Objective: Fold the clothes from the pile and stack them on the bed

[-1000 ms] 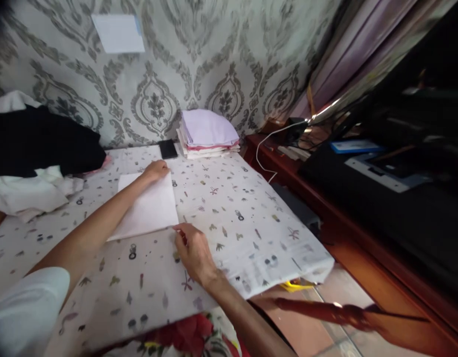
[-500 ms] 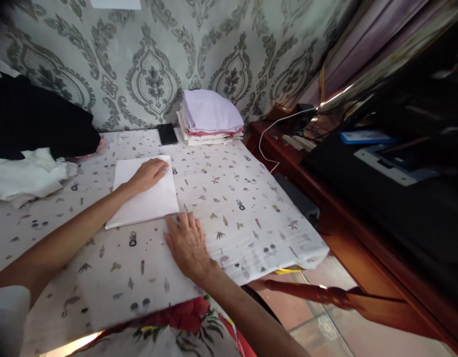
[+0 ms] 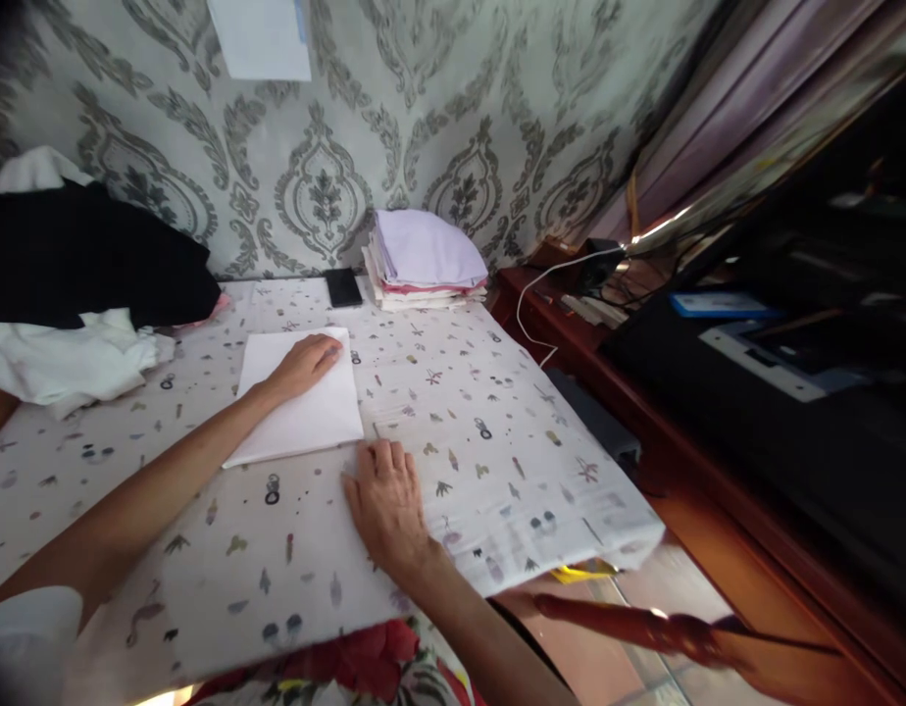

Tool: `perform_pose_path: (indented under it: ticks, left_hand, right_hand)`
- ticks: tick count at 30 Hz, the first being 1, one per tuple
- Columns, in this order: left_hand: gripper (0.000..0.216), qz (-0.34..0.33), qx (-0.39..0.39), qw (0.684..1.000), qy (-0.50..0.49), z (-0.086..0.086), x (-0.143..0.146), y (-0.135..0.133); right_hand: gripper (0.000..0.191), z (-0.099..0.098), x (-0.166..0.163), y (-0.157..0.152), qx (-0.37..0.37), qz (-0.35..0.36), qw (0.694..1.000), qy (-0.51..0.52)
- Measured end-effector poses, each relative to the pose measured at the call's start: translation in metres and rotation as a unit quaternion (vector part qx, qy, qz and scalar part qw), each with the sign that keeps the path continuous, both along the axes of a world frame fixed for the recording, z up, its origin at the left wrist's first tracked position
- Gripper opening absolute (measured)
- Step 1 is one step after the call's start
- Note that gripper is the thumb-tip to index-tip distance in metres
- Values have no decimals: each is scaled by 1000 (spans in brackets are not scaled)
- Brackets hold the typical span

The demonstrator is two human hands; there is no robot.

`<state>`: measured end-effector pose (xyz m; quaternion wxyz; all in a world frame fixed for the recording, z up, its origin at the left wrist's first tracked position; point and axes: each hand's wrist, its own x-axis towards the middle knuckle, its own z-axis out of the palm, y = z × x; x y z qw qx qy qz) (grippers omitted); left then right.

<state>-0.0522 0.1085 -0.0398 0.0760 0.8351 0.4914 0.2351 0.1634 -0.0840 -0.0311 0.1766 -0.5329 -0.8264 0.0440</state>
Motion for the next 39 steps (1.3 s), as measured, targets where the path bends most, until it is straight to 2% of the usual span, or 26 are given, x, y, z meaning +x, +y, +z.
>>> perform_pose_path:
  ticks: [2, 4, 8, 12, 15, 18, 20, 22, 24, 27, 28, 29, 31, 35, 37, 39]
  left_hand:
    - [29, 9, -5, 1000, -11, 3, -7, 4]
    - [32, 44, -19, 999, 0, 8, -18, 12]
    - [35, 115, -91, 988, 46, 22, -48, 34]
    - [33, 95, -159, 981, 52, 32, -69, 56]
    - [35, 74, -219, 972, 39, 38, -75, 67]
    - [35, 57, -267, 962, 8, 46, -79, 69]
    - [38, 54, -293, 954, -23, 51, -82, 64]
    - [44, 58, -314, 946, -52, 55, -85, 54]
    - [50, 77, -345, 931, -93, 55, -87, 41]
    - [57, 128, -422, 875, -201, 49, -84, 20]
    - [57, 141, -445, 853, -234, 46, -83, 14]
    - [56, 148, -462, 836, -259, 44, -82, 9]
    - [52, 148, -479, 818, -282, 40, -81, 1]
    - [38, 130, -485, 809, -306, 46, -73, -11]
    - [36, 106, -468, 823, -305, 53, -64, -17]
    - [37, 102, -404, 869, -267, 61, -52, -22]
  right_hand:
    - [21, -3, 5, 2, 21, -3, 999, 34]
    - [24, -7, 8, 9, 50, -29, 997, 59]
    - [30, -9, -1, 35, 57, -94, 992, 60]
    - [26, -11, -24, 54, 42, -103, 992, 62]
    - [15, -12, -37, 60, 39, -96, 991, 89]
    - [11, -7, -40, 65, -34, -87, 979, 179]
    - [13, 0, -35, 72, -107, -88, 951, 276]
    - [15, 10, -25, 83, -161, -104, 897, 398]
    - [19, 19, -13, 95, -194, -136, 807, 541]
    - [25, 28, 1, 106, -278, -184, 654, 679]
    - [25, 30, 3, 106, -311, -195, 622, 692]
    - [24, 30, 4, 105, -340, -199, 603, 694]
    - [22, 29, 2, 98, -388, -196, 593, 678]
    - [29, 22, -2, 88, -445, -158, 614, 633]
    - [32, 21, 2, 90, -435, -143, 625, 632]
    - [34, 23, 14, 95, -402, -128, 641, 641]
